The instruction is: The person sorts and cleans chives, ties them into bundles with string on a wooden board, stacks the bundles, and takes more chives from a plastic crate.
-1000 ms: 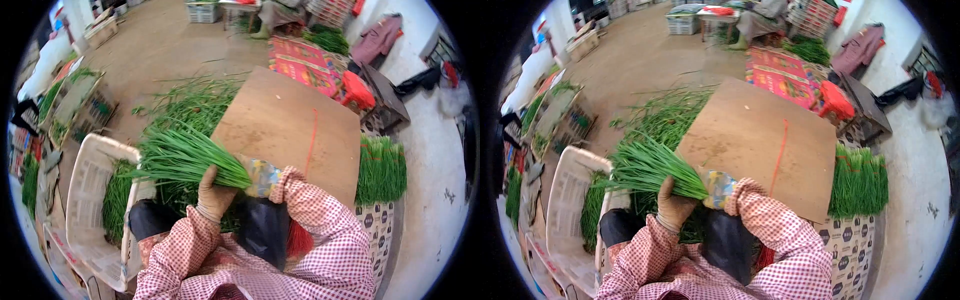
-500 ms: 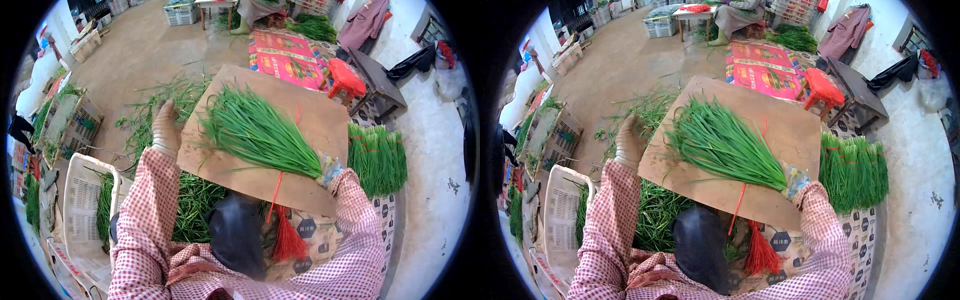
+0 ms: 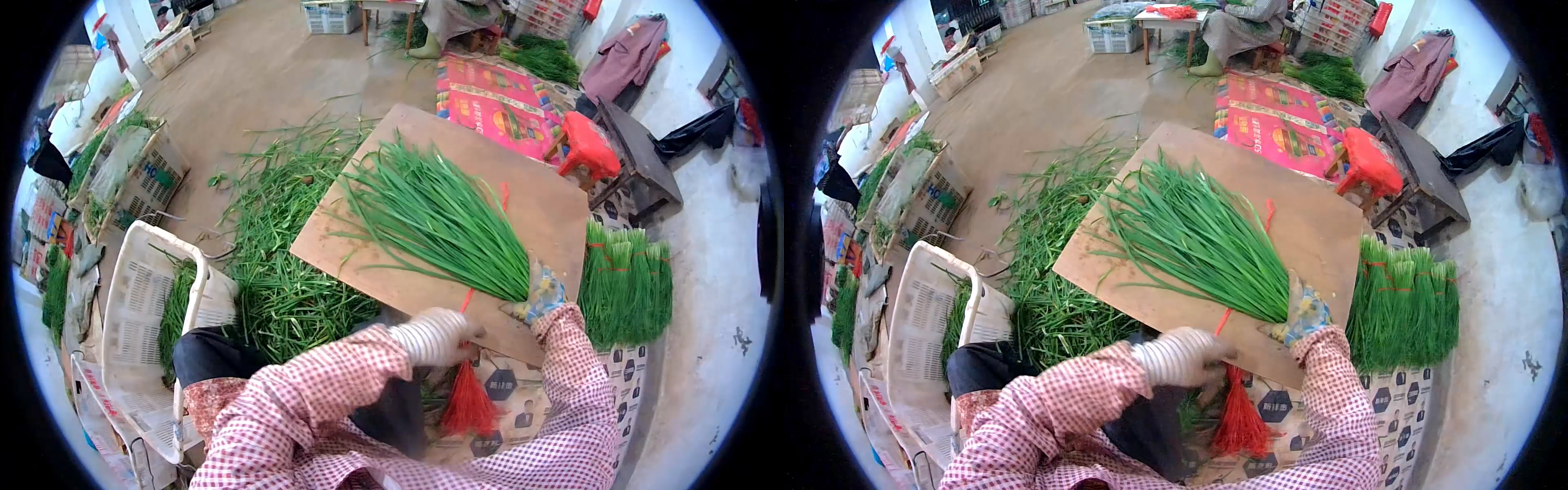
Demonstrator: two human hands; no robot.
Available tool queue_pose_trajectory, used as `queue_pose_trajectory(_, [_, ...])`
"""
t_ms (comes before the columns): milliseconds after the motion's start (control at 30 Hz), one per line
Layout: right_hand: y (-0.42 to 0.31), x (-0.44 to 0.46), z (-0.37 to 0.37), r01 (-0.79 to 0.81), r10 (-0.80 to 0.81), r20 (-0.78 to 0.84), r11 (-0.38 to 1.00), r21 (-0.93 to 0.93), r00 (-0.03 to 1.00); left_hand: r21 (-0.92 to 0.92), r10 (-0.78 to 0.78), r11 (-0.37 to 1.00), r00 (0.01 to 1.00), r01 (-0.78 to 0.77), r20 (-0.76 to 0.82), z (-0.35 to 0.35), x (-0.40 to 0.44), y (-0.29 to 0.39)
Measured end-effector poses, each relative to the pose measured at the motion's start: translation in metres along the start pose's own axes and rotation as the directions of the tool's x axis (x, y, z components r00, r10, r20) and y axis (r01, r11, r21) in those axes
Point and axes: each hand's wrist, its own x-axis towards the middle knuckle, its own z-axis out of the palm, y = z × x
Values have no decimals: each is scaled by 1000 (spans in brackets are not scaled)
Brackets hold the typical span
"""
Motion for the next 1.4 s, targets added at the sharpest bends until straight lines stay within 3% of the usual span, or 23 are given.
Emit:
queue_pose_trajectory(67, [23, 11, 23, 143, -134, -178, 989, 39, 975, 26, 53, 999, 956, -47, -287, -6, 7, -40])
queue_pose_trajectory(133, [17, 9, 16, 109, -99, -121, 991, 76, 988, 106, -57, 984, 826, 140, -560, -28, 15, -77])
queue_pose_trajectory(200, [21, 12, 20, 115, -103, -165, 991, 65, 981, -127, -195, 981, 679, 148, -708, -57, 20, -83])
queue_pose_trajectory(333, [32, 16, 31, 167, -143, -227, 982, 90, 963, -123, -317, 944, 743, 305, -589, -81, 28, -92])
queue_pose_trajectory(433, [31, 16, 31, 142, -123, -196, 986, 86, 973, 397, -223, 852, 923, 341, -314, -84, 39, -95])
queue_pose_trajectory(533, [35, 20, 38, 204, -180, -286, 977, 57, 941, 372, -157, 896, 956, 244, -248, -97, 29, -88])
queue_pose_trajectory(600, [36, 21, 34, 128, -115, -135, 987, 93, 984, 356, -129, 895, 919, 270, -373, -99, 20, -88])
queue_pose_trajectory(633, [36, 20, 36, 116, -107, -152, 992, 52, 983, -397, -447, 881, 733, 259, -513, -114, 4, -72])
queue_pose_trajectory(667, [37, 20, 38, 118, -108, -162, 992, 51, 981, -911, -751, 412, 559, -22, -352, -126, -8, -65])
queue_pose_trajectory(700, [41, 21, 42, 129, -130, -204, 992, -18, 970, -909, -751, 415, 555, -26, -358, -125, -17, -77])
queue_pose_trajectory(733, [43, 21, 48, 153, -170, -230, 984, -90, 958, -727, -596, 682, 636, 78, -490, -112, -33, -95])
queue_pose_trajectory(767, [53, 28, 56, 182, -158, -210, 978, 99, 965, -473, -433, 867, 711, 160, -553, -93, -58, -106])
queue_pose_trajectory(800, [49, 36, 57, 250, -215, -192, 951, 181, 958, -57, -137, 989, 725, 134, -675, -82, -82, -94])
queue_pose_trajectory(833, [46, 42, 57, 310, -271, -174, 913, 265, 947, -385, -338, 912, 795, 143, -504, -68, -105, -77])
queue_pose_trajectory(867, [34, 50, 52, 372, -332, -184, 891, 260, 925, -185, -302, 953, 766, 239, -567, -30, -128, -83])
queue_pose_trajectory(967, [13, 60, 38, 445, -407, -231, 884, 145, 884, -308, -534, 838, 791, 450, -297, 14, -194, -32])
queue_pose_trajectory(1033, [0, 67, 27, 454, -429, -242, 889, 56, 870, -196, -659, 738, 752, 645, -6, 21, -236, 6])
queue_pose_trajectory(1133, [-15, 75, 4, 426, -428, -263, 902, -66, 865, -283, -388, 901, 903, 330, -184, 65, -286, 11])
queue_pose_trajectory(1167, [-22, 71, -6, 430, -444, -284, 896, -113, 850, -269, -290, 944, 870, 191, -399, 83, -315, 16])
queue_pose_trajectory(1267, [-42, 78, -42, 499, -544, -389, 839, -219, 743, -411, -222, 911, 891, 44, -396, 63, -373, 18])
queue_pose_trajectory(1300, [-59, 85, -51, 575, -618, -406, 782, -239, 673, -429, -239, 902, 772, -47, -589, 74, -396, 14])
queue_pose_trajectory(1333, [-98, 74, -61, 666, -701, -404, 703, -250, 588, -457, -255, 887, 760, -61, -597, 82, -412, 8])
queue_pose_trajectory(1400, [-168, 82, -52, 831, -843, -355, 501, -243, 404, -498, -306, 828, 539, -256, -785, 92, -451, -11])
